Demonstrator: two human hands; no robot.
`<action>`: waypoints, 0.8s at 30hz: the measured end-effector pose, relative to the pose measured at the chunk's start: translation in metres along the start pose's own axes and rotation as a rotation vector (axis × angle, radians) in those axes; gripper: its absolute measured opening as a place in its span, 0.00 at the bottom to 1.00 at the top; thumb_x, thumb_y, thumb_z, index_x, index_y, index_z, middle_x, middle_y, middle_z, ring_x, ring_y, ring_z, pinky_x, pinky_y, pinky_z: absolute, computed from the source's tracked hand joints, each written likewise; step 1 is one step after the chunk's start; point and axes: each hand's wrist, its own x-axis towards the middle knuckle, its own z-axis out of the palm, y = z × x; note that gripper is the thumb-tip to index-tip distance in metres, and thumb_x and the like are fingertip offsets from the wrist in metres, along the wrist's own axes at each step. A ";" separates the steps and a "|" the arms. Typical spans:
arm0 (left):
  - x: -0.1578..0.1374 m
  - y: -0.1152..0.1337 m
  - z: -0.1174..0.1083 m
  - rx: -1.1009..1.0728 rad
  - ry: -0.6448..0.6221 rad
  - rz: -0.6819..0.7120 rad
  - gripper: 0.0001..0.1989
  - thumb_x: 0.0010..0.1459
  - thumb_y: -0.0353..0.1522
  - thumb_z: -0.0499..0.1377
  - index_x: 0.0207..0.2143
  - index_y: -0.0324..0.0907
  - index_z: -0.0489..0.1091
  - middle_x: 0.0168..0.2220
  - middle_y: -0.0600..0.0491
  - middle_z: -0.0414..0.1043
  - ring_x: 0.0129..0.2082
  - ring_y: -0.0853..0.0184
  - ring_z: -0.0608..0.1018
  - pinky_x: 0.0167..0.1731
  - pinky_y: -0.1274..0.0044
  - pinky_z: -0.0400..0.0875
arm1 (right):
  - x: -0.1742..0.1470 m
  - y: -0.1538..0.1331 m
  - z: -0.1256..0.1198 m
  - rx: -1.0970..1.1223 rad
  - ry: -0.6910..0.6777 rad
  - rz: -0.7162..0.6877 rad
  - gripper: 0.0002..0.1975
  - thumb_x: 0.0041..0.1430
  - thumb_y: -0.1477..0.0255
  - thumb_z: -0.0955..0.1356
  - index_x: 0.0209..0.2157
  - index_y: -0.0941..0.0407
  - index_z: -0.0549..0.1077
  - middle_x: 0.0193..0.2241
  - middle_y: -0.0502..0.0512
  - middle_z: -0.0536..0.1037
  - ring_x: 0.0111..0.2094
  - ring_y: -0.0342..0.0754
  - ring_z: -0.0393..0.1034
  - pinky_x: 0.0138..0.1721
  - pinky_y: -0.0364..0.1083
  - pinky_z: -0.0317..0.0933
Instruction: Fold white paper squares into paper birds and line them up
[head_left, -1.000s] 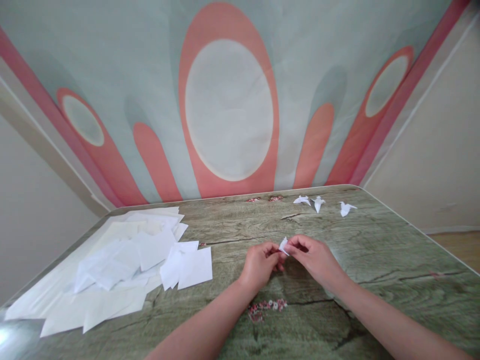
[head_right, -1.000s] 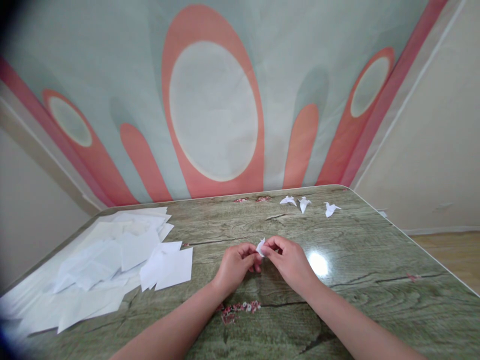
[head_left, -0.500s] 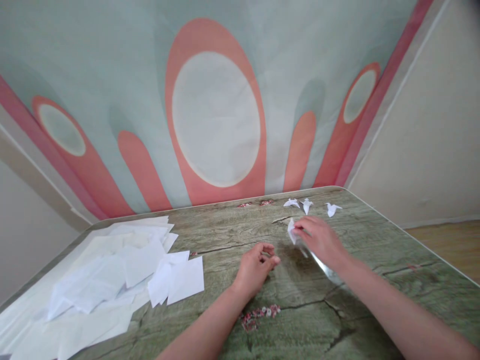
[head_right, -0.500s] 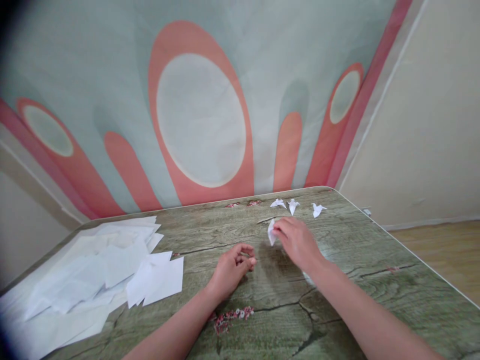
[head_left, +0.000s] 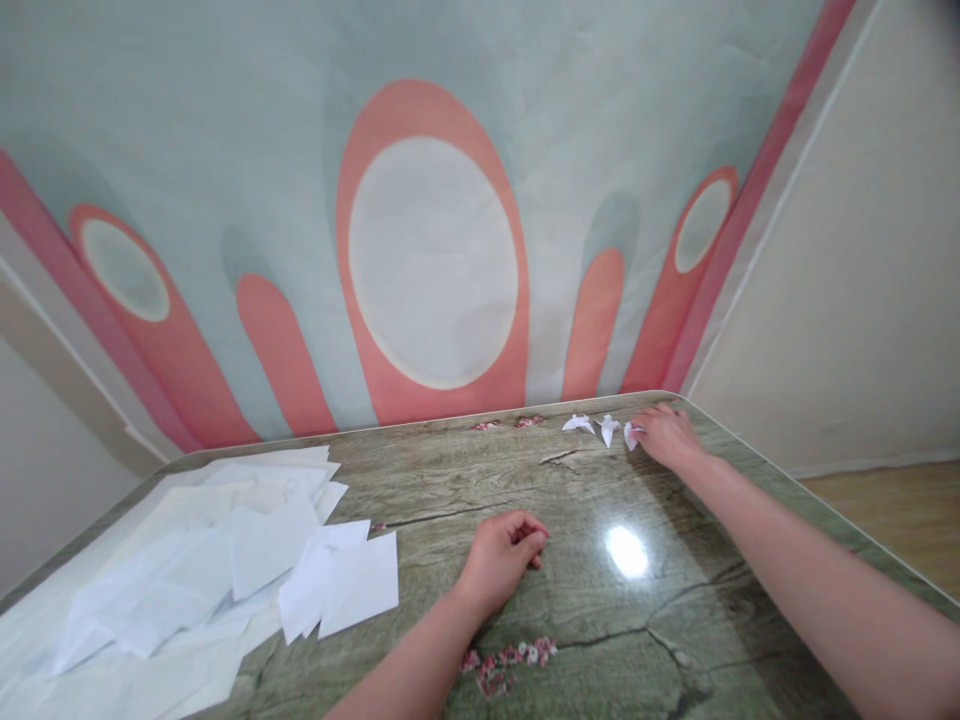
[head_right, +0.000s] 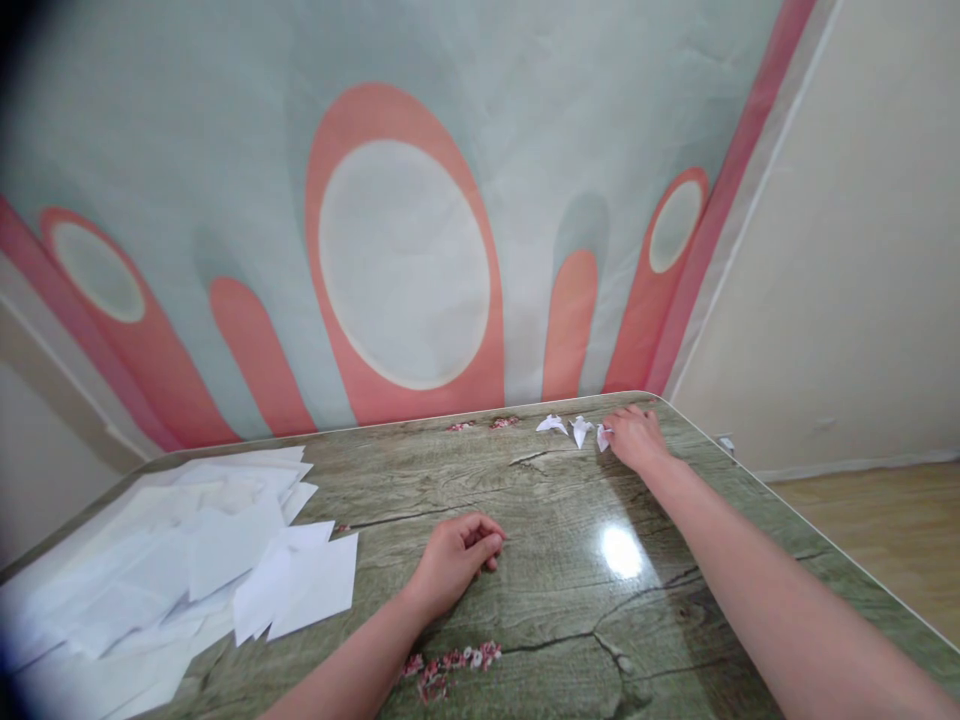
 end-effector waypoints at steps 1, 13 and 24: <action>0.000 0.000 0.000 -0.001 -0.002 0.000 0.05 0.53 0.32 0.58 0.29 0.39 0.72 0.23 0.56 0.70 0.21 0.72 0.72 0.24 0.81 0.63 | 0.001 0.001 0.002 -0.008 -0.007 -0.001 0.16 0.63 0.67 0.65 0.51 0.57 0.68 0.49 0.58 0.71 0.45 0.50 0.70 0.45 0.54 0.67; 0.001 -0.004 0.001 -0.006 -0.010 -0.001 0.05 0.53 0.32 0.59 0.29 0.39 0.72 0.23 0.56 0.70 0.22 0.72 0.73 0.25 0.81 0.64 | 0.005 0.039 -0.009 0.159 0.106 0.146 0.13 0.63 0.64 0.65 0.45 0.57 0.72 0.46 0.58 0.74 0.46 0.52 0.69 0.47 0.55 0.63; 0.001 -0.002 0.001 0.016 -0.003 0.016 0.05 0.53 0.32 0.58 0.29 0.39 0.72 0.24 0.55 0.71 0.22 0.71 0.73 0.25 0.81 0.64 | -0.060 0.101 0.031 0.458 0.105 0.305 0.14 0.55 0.61 0.69 0.38 0.56 0.76 0.36 0.56 0.80 0.37 0.51 0.74 0.37 0.47 0.66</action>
